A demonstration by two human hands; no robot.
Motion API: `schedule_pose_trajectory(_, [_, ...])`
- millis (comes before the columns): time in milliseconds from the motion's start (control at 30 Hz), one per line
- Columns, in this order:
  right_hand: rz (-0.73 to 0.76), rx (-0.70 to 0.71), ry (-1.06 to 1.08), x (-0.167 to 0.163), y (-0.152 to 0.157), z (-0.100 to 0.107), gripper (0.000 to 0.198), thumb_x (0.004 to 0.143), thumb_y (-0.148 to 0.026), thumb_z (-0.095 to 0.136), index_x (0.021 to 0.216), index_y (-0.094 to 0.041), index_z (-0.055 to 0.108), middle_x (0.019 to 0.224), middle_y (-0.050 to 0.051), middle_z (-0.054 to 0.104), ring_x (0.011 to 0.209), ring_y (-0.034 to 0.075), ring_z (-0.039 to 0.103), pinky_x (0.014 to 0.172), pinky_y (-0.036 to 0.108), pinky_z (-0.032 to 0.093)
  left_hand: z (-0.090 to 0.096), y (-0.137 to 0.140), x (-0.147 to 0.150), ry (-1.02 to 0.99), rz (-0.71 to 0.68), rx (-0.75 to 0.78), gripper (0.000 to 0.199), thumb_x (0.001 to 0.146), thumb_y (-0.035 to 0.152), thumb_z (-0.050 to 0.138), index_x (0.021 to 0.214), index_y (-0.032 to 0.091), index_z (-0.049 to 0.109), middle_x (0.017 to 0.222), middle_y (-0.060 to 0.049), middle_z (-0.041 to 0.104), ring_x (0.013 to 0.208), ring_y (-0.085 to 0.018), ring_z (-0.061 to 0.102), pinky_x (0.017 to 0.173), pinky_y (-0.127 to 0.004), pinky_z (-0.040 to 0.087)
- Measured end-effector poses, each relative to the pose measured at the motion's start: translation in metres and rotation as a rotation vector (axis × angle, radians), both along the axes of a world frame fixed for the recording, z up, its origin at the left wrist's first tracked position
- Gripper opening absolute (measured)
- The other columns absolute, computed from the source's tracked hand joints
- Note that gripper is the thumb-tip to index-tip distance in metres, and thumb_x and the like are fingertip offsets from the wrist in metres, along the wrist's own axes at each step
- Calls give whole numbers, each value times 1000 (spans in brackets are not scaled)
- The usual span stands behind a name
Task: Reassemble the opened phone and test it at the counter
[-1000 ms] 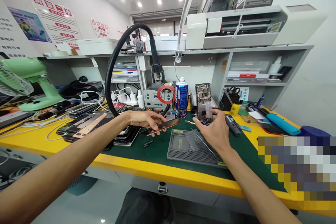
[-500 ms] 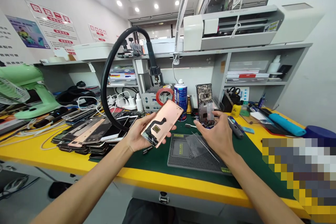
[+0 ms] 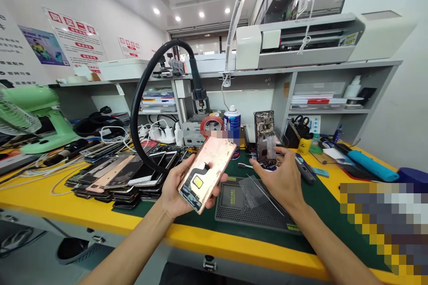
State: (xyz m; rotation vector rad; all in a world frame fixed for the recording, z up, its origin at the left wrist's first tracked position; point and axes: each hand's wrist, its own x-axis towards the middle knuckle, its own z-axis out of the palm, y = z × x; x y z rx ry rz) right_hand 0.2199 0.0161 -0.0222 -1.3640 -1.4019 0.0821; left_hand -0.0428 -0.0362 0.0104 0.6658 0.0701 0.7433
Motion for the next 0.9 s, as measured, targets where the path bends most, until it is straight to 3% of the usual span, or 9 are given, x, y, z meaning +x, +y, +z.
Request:
schedule_pose_trajectory(600, [81, -7, 71, 0, -4, 3, 79, 65, -60, 83, 122, -19, 48, 121, 19, 60, 113, 41, 63, 92, 56, 54, 0, -3, 9, 16, -118, -2, 70, 89, 58, 45, 125, 1, 65, 111, -22, 71, 81, -30, 71, 64, -38, 57])
schedule_pose_trajectory(667, [199, -11, 162, 0, -6, 6, 74, 66, -56, 85, 121, -22, 47, 121, 17, 60, 112, 39, 63, 92, 55, 54, -1, -2, 10, 22, -110, -1, 70, 90, 58, 45, 124, 1, 65, 110, -22, 71, 80, -30, 71, 63, -38, 57])
schedule_pose_trajectory(767, [570, -58, 421, 2, -9, 13, 58, 75, -46, 82, 118, -25, 50, 120, 13, 63, 102, 32, 69, 88, 50, 56, 0, 1, 9, 31, -72, 16, 67, 92, 56, 43, 121, 1, 67, 111, -25, 71, 81, -31, 72, 64, -38, 57])
schedule_pose_trajectory(900, [1081, -292, 759, 9, -14, 24, 37, 89, -42, 65, 121, -26, 60, 121, 11, 68, 96, 29, 71, 79, 45, 58, 5, 6, 5, 79, 128, 24, 59, 99, 48, 38, 129, 4, 64, 124, -28, 66, 92, -34, 71, 75, -44, 56])
